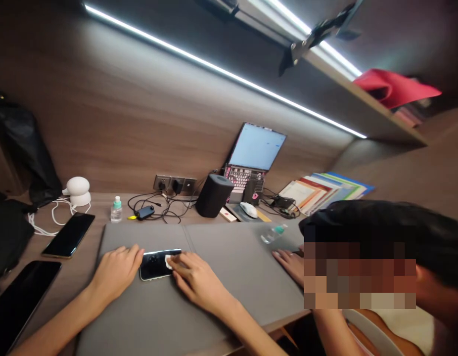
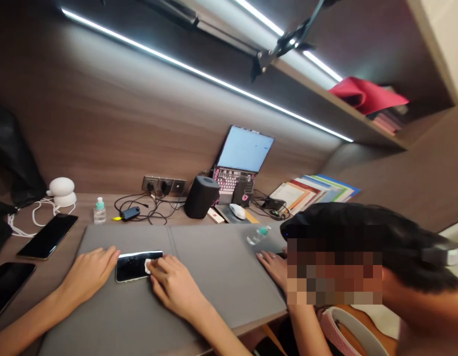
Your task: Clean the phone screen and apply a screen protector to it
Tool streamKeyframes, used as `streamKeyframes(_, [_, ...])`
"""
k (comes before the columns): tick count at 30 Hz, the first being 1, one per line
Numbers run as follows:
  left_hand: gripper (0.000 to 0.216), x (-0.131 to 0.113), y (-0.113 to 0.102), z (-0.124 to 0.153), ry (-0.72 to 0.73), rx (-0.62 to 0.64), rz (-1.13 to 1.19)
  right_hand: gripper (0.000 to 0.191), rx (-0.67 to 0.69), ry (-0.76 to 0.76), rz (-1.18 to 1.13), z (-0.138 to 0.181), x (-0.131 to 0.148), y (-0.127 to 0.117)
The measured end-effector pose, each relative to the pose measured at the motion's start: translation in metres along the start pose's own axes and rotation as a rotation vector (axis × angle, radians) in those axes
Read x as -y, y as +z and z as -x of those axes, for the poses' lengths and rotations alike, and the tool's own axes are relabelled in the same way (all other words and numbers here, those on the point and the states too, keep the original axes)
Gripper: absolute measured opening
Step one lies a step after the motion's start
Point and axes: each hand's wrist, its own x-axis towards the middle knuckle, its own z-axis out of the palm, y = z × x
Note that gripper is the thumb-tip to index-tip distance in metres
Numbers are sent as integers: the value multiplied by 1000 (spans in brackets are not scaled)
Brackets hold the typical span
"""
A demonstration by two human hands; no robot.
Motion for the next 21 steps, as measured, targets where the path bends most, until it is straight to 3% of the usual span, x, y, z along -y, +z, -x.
streamKeyframes(7, [41, 0, -3, -1, 16, 18, -66, 36, 23, 46, -13, -33, -10, 13])
streamKeyframes(16, [41, -4, -3, 0, 7, 31, -16, 37, -7, -23, -115, 5, 12, 11])
streamKeyframes(21, [43, -5, -1, 3, -15, 77, -12, 36, 21, -13, -28, -20, 8, 18])
